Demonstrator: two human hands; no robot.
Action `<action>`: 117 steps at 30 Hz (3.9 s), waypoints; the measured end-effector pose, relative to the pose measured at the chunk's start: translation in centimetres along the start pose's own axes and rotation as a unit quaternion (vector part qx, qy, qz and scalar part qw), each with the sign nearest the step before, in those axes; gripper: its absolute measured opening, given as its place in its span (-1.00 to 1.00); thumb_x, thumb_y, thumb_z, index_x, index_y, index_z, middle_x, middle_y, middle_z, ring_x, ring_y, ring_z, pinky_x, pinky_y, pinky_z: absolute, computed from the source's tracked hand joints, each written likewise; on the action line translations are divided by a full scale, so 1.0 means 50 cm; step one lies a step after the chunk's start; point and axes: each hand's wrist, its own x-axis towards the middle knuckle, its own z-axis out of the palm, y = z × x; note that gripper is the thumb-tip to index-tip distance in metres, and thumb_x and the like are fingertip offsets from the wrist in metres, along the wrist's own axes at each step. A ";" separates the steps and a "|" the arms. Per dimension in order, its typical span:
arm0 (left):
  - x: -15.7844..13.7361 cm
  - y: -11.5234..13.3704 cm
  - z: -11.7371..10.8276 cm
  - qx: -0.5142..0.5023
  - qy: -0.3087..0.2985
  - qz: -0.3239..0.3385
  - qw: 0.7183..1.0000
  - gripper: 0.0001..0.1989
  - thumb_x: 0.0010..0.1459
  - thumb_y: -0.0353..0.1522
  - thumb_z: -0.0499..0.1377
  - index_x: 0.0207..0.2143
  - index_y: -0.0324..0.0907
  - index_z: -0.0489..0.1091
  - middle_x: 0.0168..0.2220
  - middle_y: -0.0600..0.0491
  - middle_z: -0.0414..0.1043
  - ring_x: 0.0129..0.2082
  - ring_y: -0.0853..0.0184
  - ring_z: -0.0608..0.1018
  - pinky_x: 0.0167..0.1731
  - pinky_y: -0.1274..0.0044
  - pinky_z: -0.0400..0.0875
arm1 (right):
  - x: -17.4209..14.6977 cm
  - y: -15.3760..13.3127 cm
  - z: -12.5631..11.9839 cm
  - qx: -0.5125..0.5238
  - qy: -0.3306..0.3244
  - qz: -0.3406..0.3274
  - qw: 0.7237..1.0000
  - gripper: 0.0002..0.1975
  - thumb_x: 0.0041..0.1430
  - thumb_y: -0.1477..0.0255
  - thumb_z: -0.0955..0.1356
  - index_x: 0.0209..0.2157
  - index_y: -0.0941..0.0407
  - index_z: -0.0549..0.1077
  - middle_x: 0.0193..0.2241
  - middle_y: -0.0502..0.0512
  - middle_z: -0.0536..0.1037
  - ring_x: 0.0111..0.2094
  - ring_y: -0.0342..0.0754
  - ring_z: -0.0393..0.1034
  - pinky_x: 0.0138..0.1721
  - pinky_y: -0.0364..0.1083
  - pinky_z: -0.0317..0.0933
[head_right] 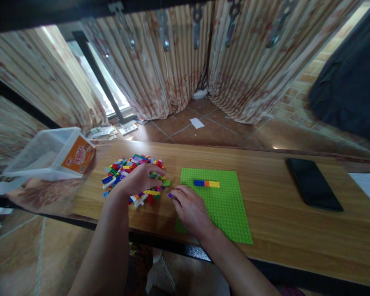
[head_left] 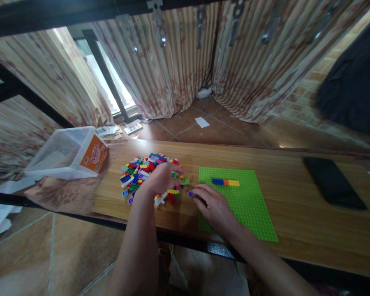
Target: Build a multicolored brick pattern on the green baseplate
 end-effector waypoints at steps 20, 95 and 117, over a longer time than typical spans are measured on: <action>0.022 0.161 0.131 -0.615 -0.096 -0.115 0.774 -0.32 0.30 0.07 -0.10 0.22 -0.23 0.22 -0.10 -0.10 0.49 -0.21 0.33 0.52 -0.25 0.56 0.37 | 0.001 0.021 -0.099 0.010 0.187 0.051 0.981 -0.62 0.18 0.27 0.41 0.03 0.04 0.44 -0.10 0.15 0.54 -0.14 0.01 0.45 -0.13 0.04 0.39; 0.036 0.137 0.178 -0.109 0.004 -0.054 0.993 -0.82 -0.02 -0.55 0.23 -0.30 -0.22 0.46 -0.39 0.04 0.55 -0.37 0.33 0.57 -0.31 0.53 0.45 | -0.024 0.078 -0.104 -0.020 0.044 0.143 0.989 -0.78 0.13 0.35 0.36 -0.20 0.02 0.60 -0.34 0.05 0.62 -0.33 0.01 0.52 -0.23 0.03 0.37; 0.041 0.145 0.184 -0.060 0.019 -0.083 0.995 -0.82 -0.05 -0.55 0.18 -0.36 -0.21 0.52 -0.40 0.04 0.57 -0.36 0.31 0.58 -0.33 0.56 0.43 | -0.028 0.077 -0.089 -0.077 0.026 0.126 0.989 -0.76 0.19 0.41 0.33 -0.17 0.11 0.61 -0.28 0.16 0.62 -0.25 0.04 0.51 -0.18 0.01 0.37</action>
